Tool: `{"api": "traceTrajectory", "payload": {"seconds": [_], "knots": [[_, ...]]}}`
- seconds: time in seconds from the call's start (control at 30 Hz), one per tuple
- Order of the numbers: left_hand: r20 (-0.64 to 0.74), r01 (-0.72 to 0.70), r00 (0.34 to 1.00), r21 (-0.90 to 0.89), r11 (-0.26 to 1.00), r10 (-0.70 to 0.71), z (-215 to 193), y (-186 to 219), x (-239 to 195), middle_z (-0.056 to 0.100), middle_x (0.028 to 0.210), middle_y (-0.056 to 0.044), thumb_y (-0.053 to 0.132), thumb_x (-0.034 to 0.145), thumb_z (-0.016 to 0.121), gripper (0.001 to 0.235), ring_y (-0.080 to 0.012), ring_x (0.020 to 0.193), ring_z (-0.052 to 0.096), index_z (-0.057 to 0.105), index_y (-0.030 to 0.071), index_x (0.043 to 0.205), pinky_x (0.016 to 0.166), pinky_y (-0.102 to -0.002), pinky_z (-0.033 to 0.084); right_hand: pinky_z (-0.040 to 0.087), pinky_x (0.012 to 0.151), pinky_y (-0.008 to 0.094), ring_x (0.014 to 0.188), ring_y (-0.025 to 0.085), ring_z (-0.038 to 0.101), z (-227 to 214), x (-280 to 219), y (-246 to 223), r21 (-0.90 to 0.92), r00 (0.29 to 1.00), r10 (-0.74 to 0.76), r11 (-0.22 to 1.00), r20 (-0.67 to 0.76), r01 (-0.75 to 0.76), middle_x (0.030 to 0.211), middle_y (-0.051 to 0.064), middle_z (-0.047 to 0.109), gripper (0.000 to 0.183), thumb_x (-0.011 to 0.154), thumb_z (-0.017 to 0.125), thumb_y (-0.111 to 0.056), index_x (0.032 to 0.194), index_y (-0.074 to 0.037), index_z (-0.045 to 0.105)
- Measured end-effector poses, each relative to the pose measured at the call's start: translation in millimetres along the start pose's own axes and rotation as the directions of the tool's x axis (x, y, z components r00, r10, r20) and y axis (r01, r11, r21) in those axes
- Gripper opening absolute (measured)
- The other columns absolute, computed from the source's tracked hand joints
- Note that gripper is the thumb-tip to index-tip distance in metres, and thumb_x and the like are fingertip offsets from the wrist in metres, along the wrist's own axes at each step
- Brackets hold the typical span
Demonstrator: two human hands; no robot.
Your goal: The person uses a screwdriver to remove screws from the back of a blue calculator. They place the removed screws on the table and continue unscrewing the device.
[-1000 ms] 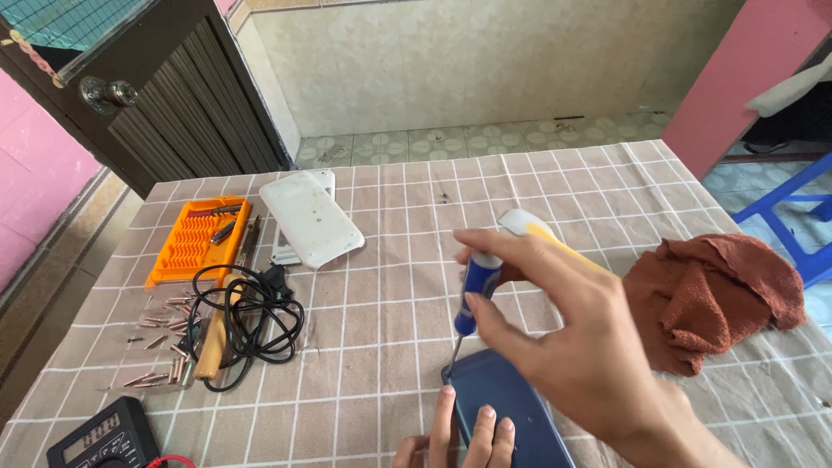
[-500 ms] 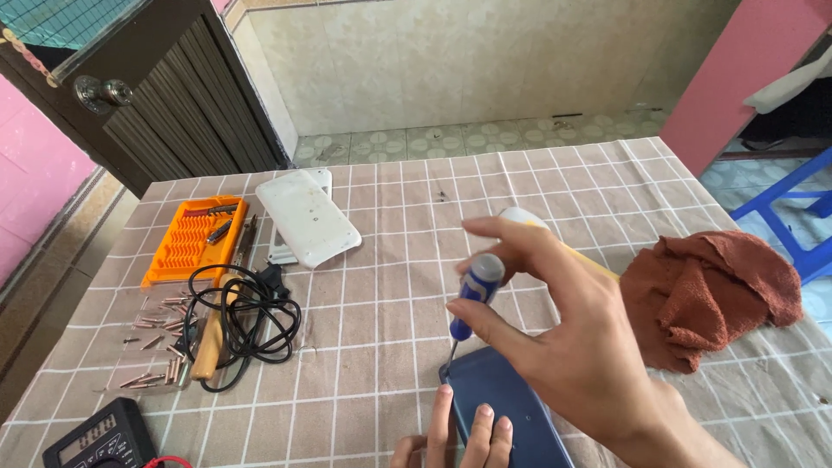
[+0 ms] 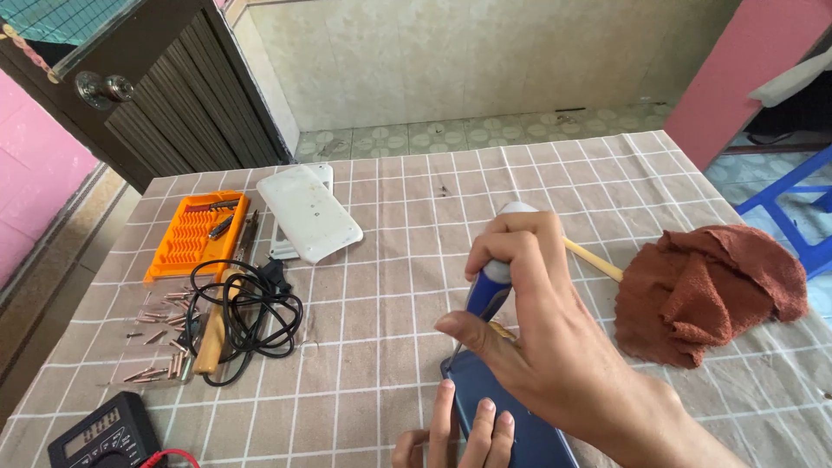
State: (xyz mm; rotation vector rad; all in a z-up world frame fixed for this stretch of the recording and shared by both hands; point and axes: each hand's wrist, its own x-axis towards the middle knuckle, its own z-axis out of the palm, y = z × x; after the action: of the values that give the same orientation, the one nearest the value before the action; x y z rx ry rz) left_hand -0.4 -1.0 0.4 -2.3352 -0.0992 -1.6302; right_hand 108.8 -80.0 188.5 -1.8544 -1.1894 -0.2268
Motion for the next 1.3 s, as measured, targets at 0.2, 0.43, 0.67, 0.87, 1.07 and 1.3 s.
{"api": "traceTrajectory", "payload": {"seconds": [0.2, 0.43, 0.67, 0.87, 1.07, 1.3], "knots": [[0.104, 0.001, 0.995, -0.074, 0.997, 0.007, -8, 0, -2, 0.068, 0.108, 0.019, 0.029, 0.1, 0.051, 0.015, -0.0206, 0.101, 0.075, 0.061, 0.034, 0.11, 0.054, -0.03, 0.036, 0.051, 0.083, 0.027, 0.082, 0.013, 0.064, -7, 5, -2, -0.015, 0.998, 0.058, 0.998, -0.006, -0.058, 0.099, 0.0, 0.065, 0.034, 0.091, 0.075, -0.023, 0.121, -0.015, 0.06], [0.051, 0.016, 0.999, -0.049, 0.999, -0.014, 0, 2, -8, 0.066, 0.109, 0.023, 0.027, 0.1, 0.049, 0.019, -0.0178, 0.099, 0.076, 0.059, 0.037, 0.112, 0.057, -0.029, 0.036, 0.06, 0.085, 0.024, 0.089, 0.007, 0.087, -8, 6, -8, 0.095, 0.97, 0.234, 0.966, 0.059, -0.239, 0.094, -0.004, 0.075, 0.031, 0.09, 0.063, -0.013, 0.12, -0.021, 0.06], [0.039, 0.012, 0.999, -0.023, 1.0, -0.011, -1, 3, -8, 0.065, 0.112, 0.024, 0.026, 0.101, 0.047, 0.02, -0.017, 0.098, 0.076, 0.058, 0.038, 0.113, 0.057, -0.031, 0.035, 0.05, 0.087, 0.031, 0.091, 0.019, 0.054, 3, -2, 4, -0.009, 0.998, 0.027, 1.0, 0.059, -0.026, 0.11, 0.006, 0.047, 0.036, 0.096, 0.071, -0.021, 0.114, -0.009, 0.042], [0.084, 0.039, 0.996, -0.067, 0.997, -0.033, -5, 3, -3, 0.067, 0.107, 0.021, 0.025, 0.099, 0.048, 0.02, -0.0185, 0.1, 0.075, 0.062, 0.036, 0.108, 0.056, -0.031, 0.036, 0.048, 0.087, 0.03, 0.084, 0.016, 0.054, 0, 1, 3, 0.005, 0.989, 0.11, 0.994, 0.101, -0.111, 0.108, 0.001, 0.053, 0.033, 0.095, 0.072, -0.024, 0.118, -0.014, 0.05], [0.077, 0.017, 0.997, -0.064, 0.998, -0.013, -8, 1, 3, 0.068, 0.107, 0.019, 0.025, 0.1, 0.049, 0.018, -0.0203, 0.1, 0.076, 0.062, 0.034, 0.108, 0.055, -0.029, 0.037, 0.054, 0.085, 0.027, 0.081, 0.015, 0.061, -3, 6, -4, 0.07, 0.985, 0.145, 0.986, 0.091, -0.151, 0.099, 0.001, 0.058, 0.058, 0.089, 0.076, -0.018, 0.143, -0.023, 0.056], [0.038, 0.008, 0.999, -0.063, 0.998, -0.005, -1, 1, 0, 0.069, 0.104, 0.019, 0.025, 0.1, 0.049, 0.017, -0.0207, 0.098, 0.076, 0.061, 0.033, 0.108, 0.059, -0.028, 0.036, 0.055, 0.091, 0.03, 0.083, 0.013, 0.068, 1, 4, 2, 0.083, 0.977, 0.21, 0.974, 0.036, -0.213, 0.1, 0.0, 0.064, 0.055, 0.09, 0.072, -0.017, 0.14, -0.017, 0.048]]}}
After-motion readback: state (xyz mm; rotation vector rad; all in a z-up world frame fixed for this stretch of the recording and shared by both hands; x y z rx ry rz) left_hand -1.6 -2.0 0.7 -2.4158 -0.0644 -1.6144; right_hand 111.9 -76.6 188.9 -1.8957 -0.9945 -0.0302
